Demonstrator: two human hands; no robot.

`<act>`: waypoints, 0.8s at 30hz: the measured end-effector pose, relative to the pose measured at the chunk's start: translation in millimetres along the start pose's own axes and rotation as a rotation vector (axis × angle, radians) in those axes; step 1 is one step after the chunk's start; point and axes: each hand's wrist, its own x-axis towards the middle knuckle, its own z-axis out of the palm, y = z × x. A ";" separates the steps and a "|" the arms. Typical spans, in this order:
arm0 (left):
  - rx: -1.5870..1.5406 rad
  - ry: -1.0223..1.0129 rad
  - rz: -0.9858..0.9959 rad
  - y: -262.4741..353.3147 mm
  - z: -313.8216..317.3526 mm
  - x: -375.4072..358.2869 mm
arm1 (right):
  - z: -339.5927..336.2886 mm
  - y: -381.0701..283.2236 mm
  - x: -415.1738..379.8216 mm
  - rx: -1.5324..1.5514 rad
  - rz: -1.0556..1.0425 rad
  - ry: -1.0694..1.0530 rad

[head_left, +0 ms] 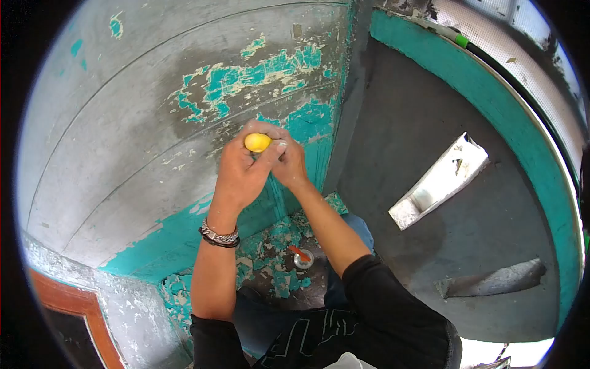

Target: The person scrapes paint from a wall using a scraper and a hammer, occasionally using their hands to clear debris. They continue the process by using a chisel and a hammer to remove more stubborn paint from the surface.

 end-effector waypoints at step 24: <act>0.752 -0.436 -0.452 -69.7 -15.8 -167.1 | -37.7 79.5 29.9 0.751 0.264 0.155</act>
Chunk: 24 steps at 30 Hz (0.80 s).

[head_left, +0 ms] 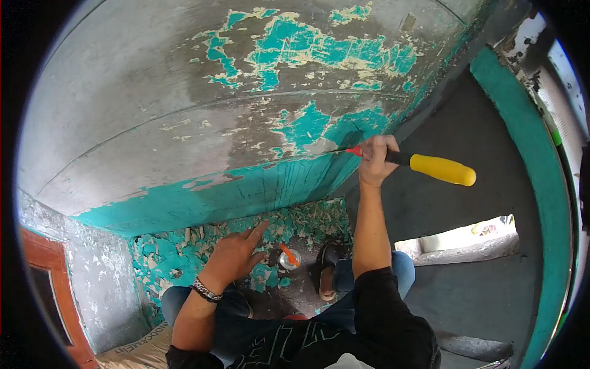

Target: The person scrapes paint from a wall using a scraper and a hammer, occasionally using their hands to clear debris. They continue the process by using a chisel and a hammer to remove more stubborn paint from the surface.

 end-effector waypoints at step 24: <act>0.030 0.018 0.029 7.5 0.4 19.2 | -17.0 0.4 5.8 -0.066 -0.127 0.009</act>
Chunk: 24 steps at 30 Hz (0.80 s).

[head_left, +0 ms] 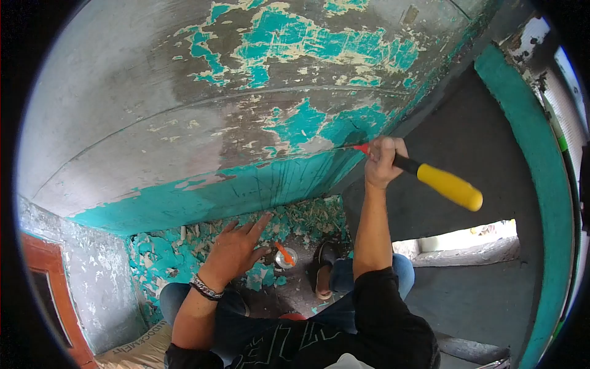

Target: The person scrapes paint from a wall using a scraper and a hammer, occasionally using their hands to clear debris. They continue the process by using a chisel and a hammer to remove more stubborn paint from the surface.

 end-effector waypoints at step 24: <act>-1.549 -0.207 -0.136 145.6 64.8 45.3 | -57.7 -55.4 -105.0 -0.744 0.222 -0.295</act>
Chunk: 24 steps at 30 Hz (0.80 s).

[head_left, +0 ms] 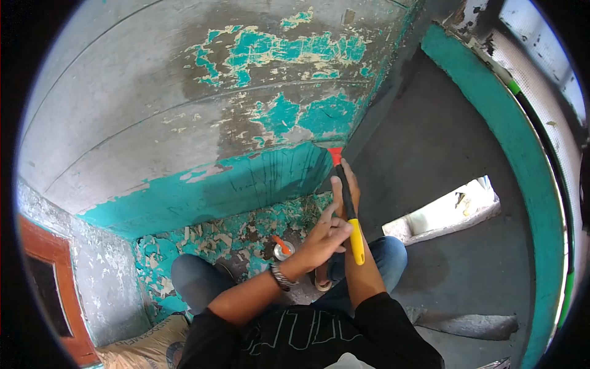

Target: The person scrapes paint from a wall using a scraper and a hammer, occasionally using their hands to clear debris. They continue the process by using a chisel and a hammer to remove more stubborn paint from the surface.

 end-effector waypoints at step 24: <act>0.975 0.402 0.379 -42.1 -86.7 -50.7 | 56.0 -36.3 -11.2 1.091 0.812 0.022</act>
